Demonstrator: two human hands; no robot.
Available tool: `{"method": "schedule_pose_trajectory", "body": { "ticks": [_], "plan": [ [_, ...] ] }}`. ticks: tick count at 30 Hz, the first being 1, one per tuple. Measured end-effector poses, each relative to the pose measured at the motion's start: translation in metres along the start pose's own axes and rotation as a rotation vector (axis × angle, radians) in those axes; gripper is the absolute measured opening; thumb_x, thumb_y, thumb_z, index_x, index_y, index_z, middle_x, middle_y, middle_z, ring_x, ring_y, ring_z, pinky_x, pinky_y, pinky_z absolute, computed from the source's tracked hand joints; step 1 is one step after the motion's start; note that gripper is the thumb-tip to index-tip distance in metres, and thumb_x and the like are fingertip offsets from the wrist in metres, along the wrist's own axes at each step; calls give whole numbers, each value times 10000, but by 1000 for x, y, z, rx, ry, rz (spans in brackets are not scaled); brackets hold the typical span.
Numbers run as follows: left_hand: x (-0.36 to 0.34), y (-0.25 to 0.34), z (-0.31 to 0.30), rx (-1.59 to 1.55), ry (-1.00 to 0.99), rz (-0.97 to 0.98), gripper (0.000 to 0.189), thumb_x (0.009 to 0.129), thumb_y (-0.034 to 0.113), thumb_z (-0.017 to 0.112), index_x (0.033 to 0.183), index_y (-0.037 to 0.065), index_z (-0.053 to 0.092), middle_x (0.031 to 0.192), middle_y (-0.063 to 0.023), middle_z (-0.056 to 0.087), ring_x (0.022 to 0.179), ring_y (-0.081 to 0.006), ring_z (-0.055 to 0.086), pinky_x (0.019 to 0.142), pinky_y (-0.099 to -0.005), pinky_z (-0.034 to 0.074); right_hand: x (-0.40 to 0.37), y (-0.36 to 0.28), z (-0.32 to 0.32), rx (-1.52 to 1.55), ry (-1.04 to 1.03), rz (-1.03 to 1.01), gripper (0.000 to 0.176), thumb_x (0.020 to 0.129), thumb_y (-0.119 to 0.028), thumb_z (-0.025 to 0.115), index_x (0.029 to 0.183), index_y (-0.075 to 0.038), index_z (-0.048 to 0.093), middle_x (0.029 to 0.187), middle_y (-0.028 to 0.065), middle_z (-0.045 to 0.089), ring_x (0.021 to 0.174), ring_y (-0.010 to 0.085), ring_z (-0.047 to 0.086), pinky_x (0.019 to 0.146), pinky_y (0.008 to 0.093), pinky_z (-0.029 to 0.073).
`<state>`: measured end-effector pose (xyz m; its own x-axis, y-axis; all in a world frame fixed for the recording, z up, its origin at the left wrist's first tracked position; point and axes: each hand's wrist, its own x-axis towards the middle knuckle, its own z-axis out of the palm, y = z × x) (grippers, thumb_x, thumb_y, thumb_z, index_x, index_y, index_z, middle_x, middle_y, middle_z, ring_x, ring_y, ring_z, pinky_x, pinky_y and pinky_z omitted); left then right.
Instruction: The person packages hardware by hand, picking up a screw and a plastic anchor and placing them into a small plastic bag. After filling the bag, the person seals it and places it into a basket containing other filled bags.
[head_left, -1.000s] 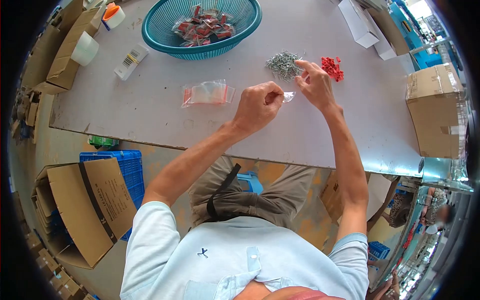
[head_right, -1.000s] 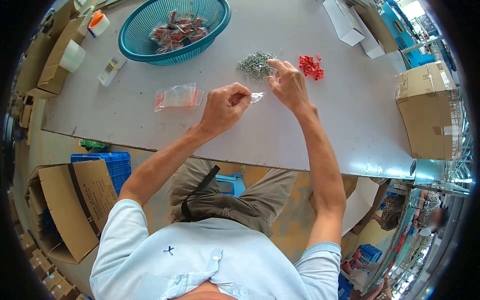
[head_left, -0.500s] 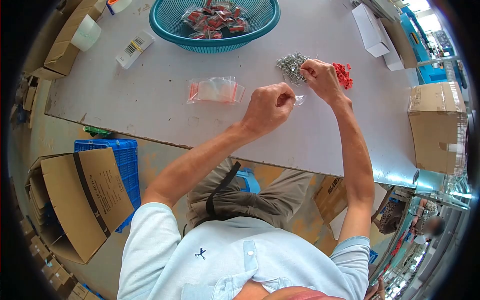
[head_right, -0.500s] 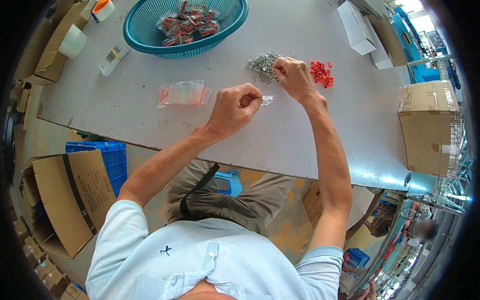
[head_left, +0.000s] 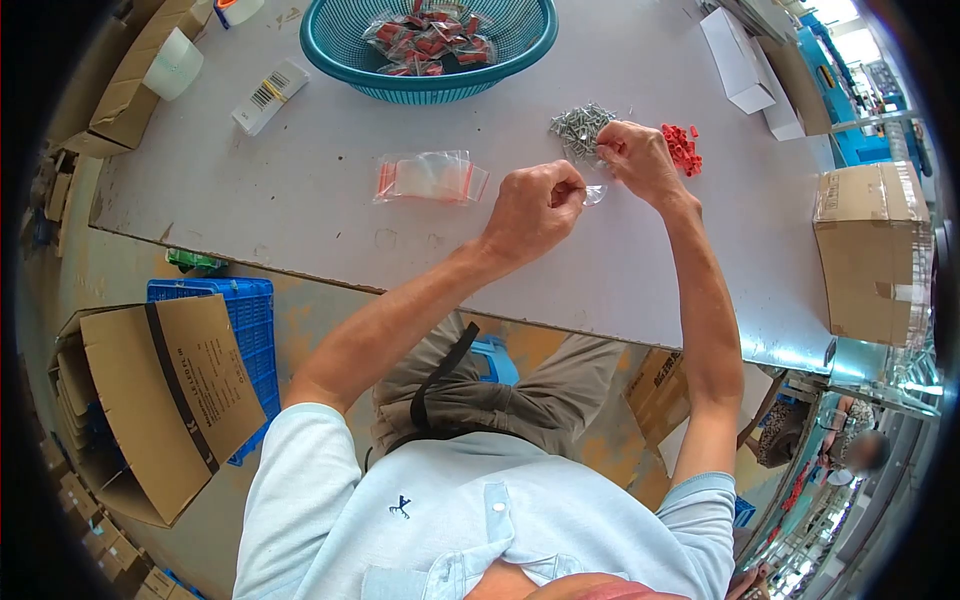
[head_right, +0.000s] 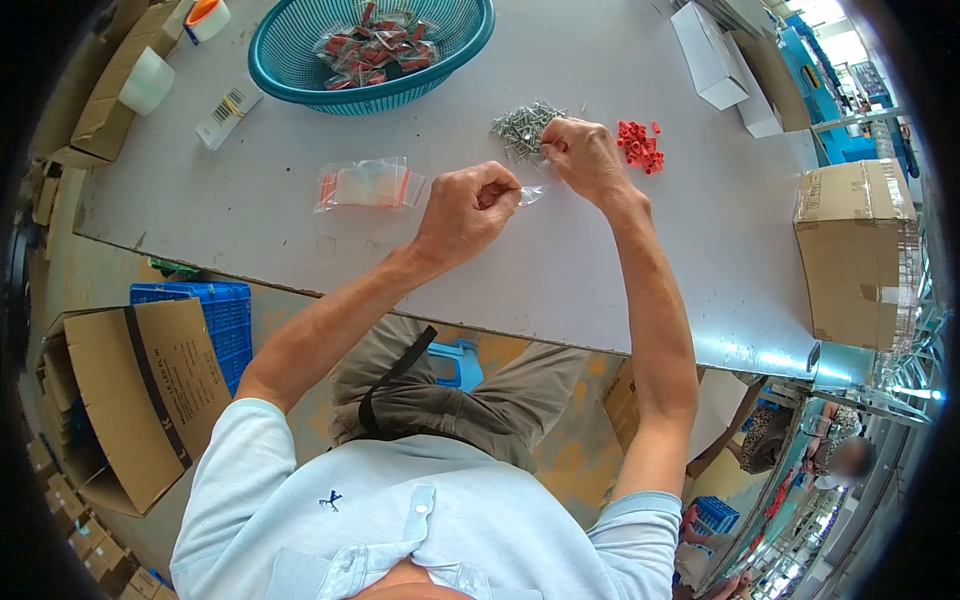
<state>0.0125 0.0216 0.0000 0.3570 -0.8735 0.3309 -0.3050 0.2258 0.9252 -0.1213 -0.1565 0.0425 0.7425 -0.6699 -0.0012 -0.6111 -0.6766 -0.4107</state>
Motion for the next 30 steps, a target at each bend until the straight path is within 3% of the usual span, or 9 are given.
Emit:
{"method": "schedule_pose_trajectory", "body": {
  "ticks": [8,10,14,16,22,24,26,30],
  "plan": [
    [1,0,-2,-15,37,-44,52,915,43,737,934,-3,751,745,-89,751,651,-114,706,613,-279,563,-6,5,7,121,90,-49,113,971,-116,716,1022,-18,738,886,91,727,759,185,695,702,363,573],
    [2,3,-5,-4,45,-62,54,915,47,738,933,-2,753,755,-89,757,658,-117,713,619,-278,567,-14,-7,3,386,60,155,145,993,-137,711,1035,0,728,832,65,712,713,130,673,640,315,562],
    [4,0,-6,-2,76,-104,64,915,58,742,933,-2,758,787,-87,775,692,-124,736,641,-272,578,-22,3,6,619,67,134,164,1011,-143,706,1045,17,715,814,47,706,681,98,663,587,274,550],
    [6,0,-7,-4,89,-119,68,913,60,745,934,-3,758,792,-87,778,702,-126,741,649,-270,582,-31,-2,2,955,27,181,166,1020,-144,707,1065,16,708,857,50,719,667,102,663,564,255,545],
    [8,-3,-8,32,114,-130,80,904,70,753,937,-2,764,799,-92,780,710,-129,744,662,-277,591,-62,-28,12,1384,12,242,155,1028,-134,703,1104,1,699,928,92,738,741,132,723,668,271,622],
    [7,-3,-8,44,133,-112,81,903,71,753,934,-3,765,797,-94,779,707,-130,742,663,-279,593,-71,-30,21,1388,42,222,136,1025,-107,696,1102,5,701,937,103,746,775,160,745,707,283,643],
    [7,-2,-9,31,107,-136,89,900,79,751,927,-5,766,790,-94,776,705,-127,738,665,-276,594,-75,-39,32,1230,243,162,136,1018,-85,702,1102,21,704,930,105,744,766,156,737,681,275,640],
    [8,2,-11,39,78,-181,104,898,86,749,923,-13,767,786,-97,773,689,-129,733,653,-274,594,-81,-55,43,1036,351,67,135,1011,-75,709,1096,30,714,924,100,742,763,141,729,666,277,636]
  ]
}}
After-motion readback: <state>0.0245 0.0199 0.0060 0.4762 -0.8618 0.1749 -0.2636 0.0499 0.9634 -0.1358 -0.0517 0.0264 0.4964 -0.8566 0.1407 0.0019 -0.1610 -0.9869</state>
